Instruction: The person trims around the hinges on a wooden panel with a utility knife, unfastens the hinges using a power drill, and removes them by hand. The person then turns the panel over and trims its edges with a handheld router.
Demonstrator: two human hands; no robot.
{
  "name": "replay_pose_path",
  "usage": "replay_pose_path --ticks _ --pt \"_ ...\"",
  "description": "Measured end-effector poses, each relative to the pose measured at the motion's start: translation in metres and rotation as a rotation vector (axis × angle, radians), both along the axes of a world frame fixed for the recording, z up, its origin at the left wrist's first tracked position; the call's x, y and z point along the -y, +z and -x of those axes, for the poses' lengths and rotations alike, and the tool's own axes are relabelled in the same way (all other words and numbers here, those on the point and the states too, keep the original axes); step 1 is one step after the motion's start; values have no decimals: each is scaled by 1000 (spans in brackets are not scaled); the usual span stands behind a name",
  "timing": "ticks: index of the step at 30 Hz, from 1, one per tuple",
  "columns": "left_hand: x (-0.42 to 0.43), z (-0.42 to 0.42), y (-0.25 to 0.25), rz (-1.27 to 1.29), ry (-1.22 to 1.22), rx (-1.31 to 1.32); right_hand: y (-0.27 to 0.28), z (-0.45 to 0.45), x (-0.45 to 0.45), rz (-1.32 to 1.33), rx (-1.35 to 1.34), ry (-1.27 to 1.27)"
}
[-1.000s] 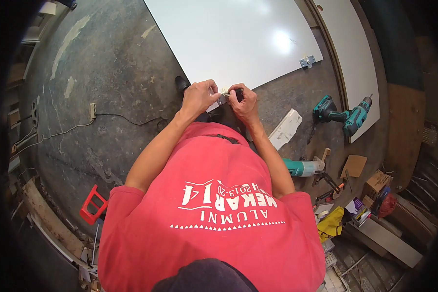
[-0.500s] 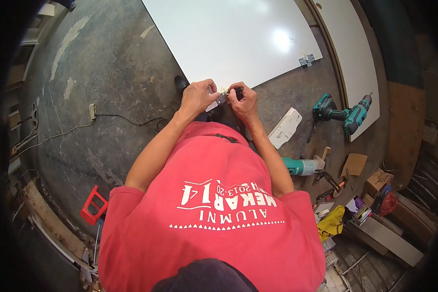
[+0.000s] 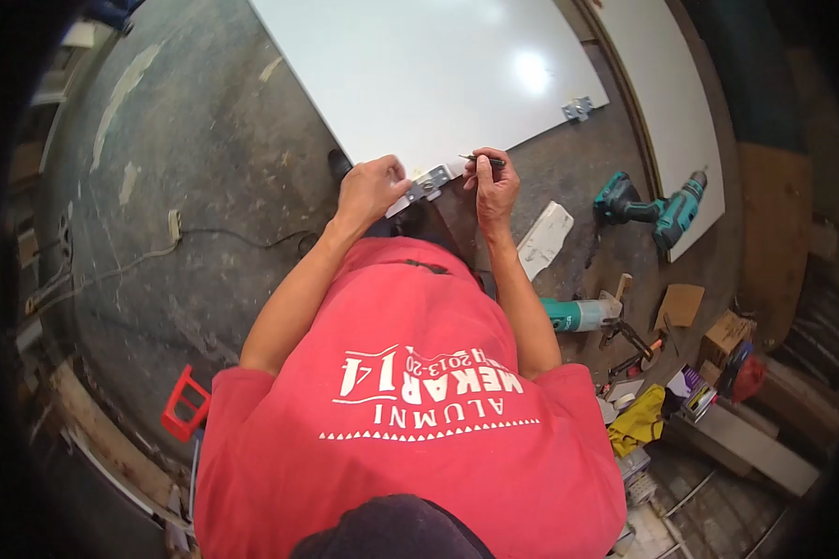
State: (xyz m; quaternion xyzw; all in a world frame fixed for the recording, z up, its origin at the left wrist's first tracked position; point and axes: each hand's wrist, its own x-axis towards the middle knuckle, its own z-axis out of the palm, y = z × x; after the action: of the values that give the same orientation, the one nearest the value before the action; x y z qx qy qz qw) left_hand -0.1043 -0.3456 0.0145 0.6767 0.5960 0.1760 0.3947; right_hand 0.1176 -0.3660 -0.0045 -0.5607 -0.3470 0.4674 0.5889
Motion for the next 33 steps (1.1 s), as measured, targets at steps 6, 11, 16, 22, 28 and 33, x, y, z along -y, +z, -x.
replay_pose_path --ticks 6,11,16,22,28,33 --pt "2 0 0 -52 1 18 -3 -92 -39 -75 206 -217" --pt "0 -2 3 -23 18 -2 5 -166 -92 -87 295 -386" --pt "-5 -3 10 45 -10 -25 -8 -201 -133 -99 536 -287" --pt "-8 -6 12 95 16 -15 -26 -201 -143 -46 552 -238" --pt "-8 -5 11 144 19 15 -20 -199 -140 -5 581 -243" --pt "-8 -5 9 153 29 24 -24 -198 -142 -45 552 -260"
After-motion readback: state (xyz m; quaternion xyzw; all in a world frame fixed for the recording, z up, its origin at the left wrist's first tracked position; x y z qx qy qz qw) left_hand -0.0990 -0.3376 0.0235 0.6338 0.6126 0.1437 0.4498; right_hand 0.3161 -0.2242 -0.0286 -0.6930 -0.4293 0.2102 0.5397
